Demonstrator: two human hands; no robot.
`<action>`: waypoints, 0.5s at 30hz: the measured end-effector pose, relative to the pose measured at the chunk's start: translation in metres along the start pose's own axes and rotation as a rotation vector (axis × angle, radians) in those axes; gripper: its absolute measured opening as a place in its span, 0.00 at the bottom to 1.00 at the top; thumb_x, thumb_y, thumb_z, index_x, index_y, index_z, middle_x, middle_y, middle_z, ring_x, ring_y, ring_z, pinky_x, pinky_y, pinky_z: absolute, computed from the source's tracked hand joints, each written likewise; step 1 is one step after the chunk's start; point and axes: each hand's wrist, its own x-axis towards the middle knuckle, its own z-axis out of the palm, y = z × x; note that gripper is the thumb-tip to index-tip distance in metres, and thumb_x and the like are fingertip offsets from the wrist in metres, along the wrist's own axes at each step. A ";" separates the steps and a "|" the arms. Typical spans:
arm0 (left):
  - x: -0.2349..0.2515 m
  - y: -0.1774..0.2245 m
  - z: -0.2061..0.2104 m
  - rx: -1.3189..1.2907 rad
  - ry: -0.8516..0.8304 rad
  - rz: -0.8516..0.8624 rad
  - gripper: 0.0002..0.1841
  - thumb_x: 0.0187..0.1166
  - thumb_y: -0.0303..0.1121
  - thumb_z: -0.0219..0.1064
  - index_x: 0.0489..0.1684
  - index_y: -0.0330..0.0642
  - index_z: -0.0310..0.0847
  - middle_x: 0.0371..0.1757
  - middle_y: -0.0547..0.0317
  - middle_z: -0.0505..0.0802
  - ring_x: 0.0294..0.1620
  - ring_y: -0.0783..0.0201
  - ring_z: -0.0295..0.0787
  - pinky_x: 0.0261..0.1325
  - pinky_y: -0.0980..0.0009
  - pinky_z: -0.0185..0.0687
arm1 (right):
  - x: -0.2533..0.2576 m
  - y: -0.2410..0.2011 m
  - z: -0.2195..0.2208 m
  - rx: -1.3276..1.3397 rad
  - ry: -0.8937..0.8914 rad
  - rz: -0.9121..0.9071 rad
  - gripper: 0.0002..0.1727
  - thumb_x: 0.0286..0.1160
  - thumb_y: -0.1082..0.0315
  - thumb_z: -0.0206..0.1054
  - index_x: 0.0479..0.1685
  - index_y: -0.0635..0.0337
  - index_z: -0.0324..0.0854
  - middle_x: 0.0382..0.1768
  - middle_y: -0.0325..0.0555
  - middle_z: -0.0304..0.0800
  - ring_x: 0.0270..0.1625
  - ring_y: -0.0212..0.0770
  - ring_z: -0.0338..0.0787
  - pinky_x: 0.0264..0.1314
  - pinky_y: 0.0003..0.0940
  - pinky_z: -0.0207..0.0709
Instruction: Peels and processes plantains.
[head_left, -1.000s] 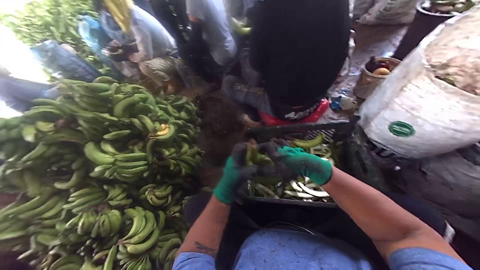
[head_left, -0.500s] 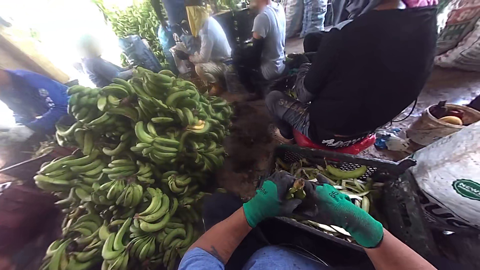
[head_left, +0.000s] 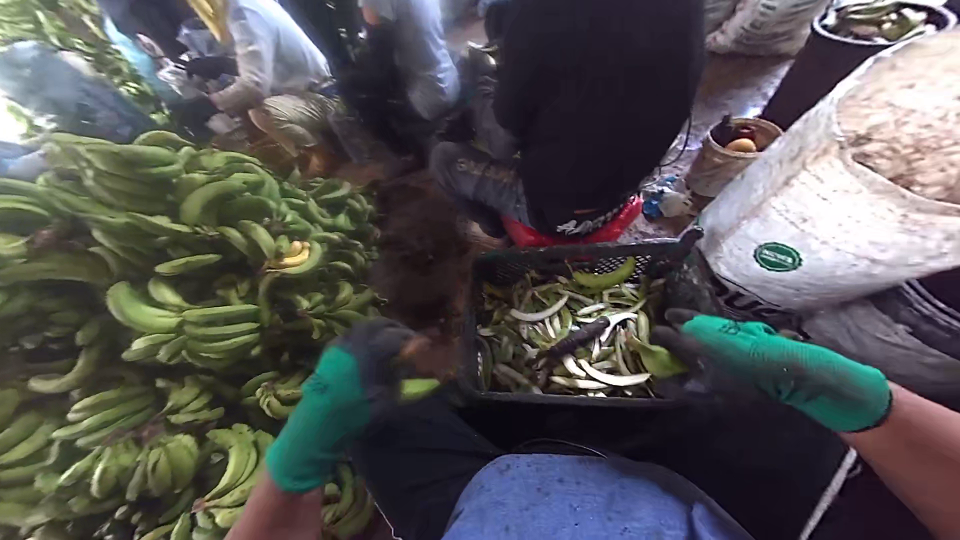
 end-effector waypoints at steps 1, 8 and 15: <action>0.003 -0.004 -0.001 0.006 0.033 -0.023 0.16 0.71 0.38 0.65 0.51 0.44 0.91 0.57 0.49 0.92 0.62 0.49 0.88 0.64 0.45 0.83 | 0.006 0.004 0.003 -0.038 0.068 -0.032 0.23 0.68 0.58 0.80 0.56 0.65 0.87 0.42 0.59 0.91 0.50 0.59 0.90 0.57 0.59 0.80; 0.052 0.004 0.032 0.091 0.071 -0.183 0.20 0.76 0.36 0.70 0.68 0.57 0.87 0.64 0.45 0.87 0.67 0.42 0.80 0.65 0.42 0.77 | 0.115 0.015 0.003 -0.261 0.348 0.177 0.47 0.62 0.40 0.79 0.78 0.64 0.75 0.76 0.75 0.75 0.84 0.76 0.67 0.90 0.76 0.41; 0.079 0.030 0.072 -0.261 0.148 0.067 0.20 0.72 0.32 0.76 0.65 0.52 0.90 0.62 0.49 0.87 0.61 0.59 0.84 0.61 0.64 0.84 | 0.126 -0.067 0.014 0.083 0.522 -0.363 0.49 0.59 0.38 0.81 0.83 0.52 0.72 0.79 0.57 0.78 0.83 0.61 0.73 0.86 0.70 0.54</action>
